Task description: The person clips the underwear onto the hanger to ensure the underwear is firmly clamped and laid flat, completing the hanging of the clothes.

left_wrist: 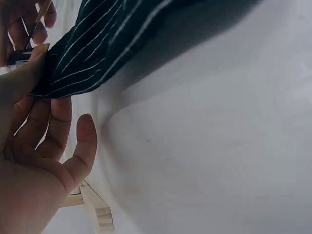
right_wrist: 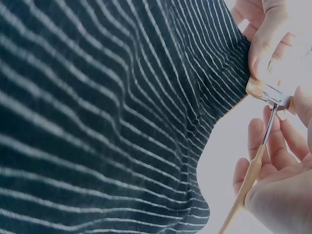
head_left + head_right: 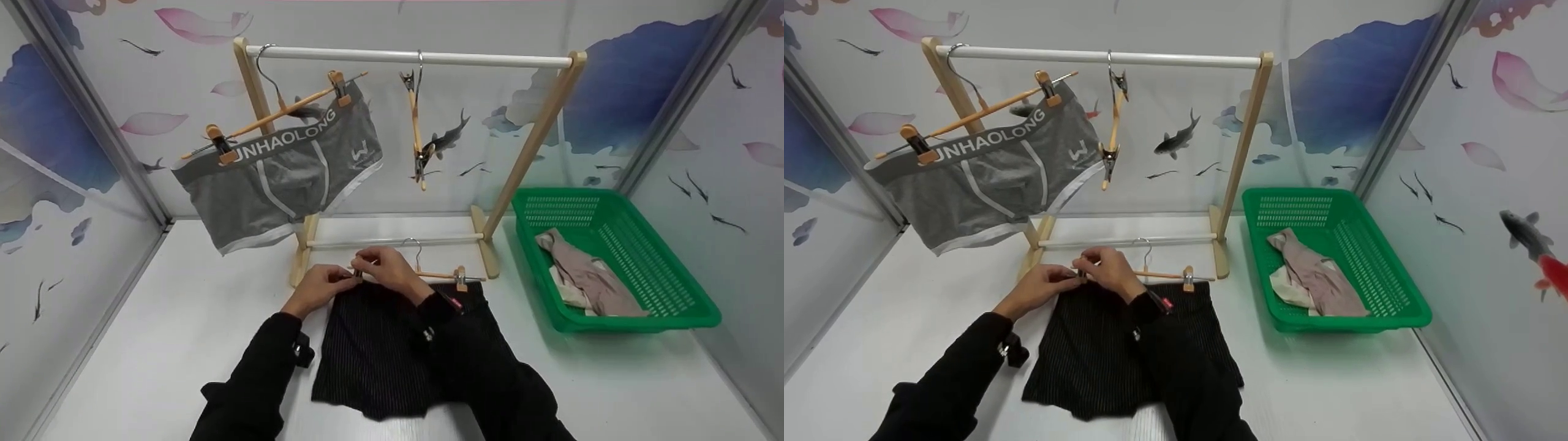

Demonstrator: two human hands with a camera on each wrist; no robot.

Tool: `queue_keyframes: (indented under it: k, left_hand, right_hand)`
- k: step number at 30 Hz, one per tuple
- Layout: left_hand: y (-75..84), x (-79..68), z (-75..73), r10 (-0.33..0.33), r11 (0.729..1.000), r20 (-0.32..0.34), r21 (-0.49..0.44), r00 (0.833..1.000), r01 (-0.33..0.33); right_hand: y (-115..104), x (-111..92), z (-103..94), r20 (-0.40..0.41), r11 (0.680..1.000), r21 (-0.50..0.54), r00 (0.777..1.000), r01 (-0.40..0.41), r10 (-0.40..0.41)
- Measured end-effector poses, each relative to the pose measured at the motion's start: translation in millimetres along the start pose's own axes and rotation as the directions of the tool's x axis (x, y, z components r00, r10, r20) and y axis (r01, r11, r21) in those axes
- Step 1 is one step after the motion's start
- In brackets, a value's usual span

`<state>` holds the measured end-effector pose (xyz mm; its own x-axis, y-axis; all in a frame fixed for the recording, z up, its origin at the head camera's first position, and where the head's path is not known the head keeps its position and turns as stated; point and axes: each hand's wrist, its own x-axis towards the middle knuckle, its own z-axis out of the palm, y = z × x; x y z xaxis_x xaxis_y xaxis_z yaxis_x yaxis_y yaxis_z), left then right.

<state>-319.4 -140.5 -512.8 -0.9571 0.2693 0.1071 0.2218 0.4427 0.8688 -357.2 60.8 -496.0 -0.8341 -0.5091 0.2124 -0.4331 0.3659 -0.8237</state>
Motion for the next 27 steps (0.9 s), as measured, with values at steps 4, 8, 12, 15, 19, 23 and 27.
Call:
queue_keyframes:
  k: [4,8,12,15,19,23,27]
  left_hand:
    - [-1.7,-0.2,-1.8,0.022,1.000,0.009,-0.007,1.000,-0.022]
    - [-4.8,-1.2,-4.1,0.028,1.000,0.010,0.005,1.000,-0.028]
    - [-6.2,-2.3,-5.3,0.033,0.999,0.011,0.010,0.999,-0.033]
    - [-5.3,-3.2,-5.4,0.034,0.999,0.017,-0.008,0.999,-0.033]
    - [-2.6,-4.4,-5.0,0.030,0.999,0.022,-0.028,0.999,-0.029]
    - [-0.1,-4.8,-4.5,0.046,0.999,0.023,-0.014,0.999,-0.046]
    - [1.0,-5.4,-5.2,0.045,0.999,0.020,0.006,0.999,-0.045]
  right_hand:
    - [-1,0,-2.9,0.007,1.000,0.006,1.000,0.002,-0.002]
    - [-3,-1,-6.5,-0.002,0.999,0.021,0.999,0.032,-0.032]
    - [-4,-1,-9.9,-0.023,0.998,0.020,0.998,0.064,-0.064]
    - [-4,-1,-12.0,-0.027,0.997,0.026,0.997,0.071,-0.070]
    - [-2,-2,-14.1,-0.020,0.996,0.059,0.997,0.074,-0.073]
    - [2,-2,-15.8,-0.019,0.989,0.127,0.997,0.079,-0.078]
    - [3,-1,-15.8,-0.024,0.981,0.155,0.993,0.115,-0.113]
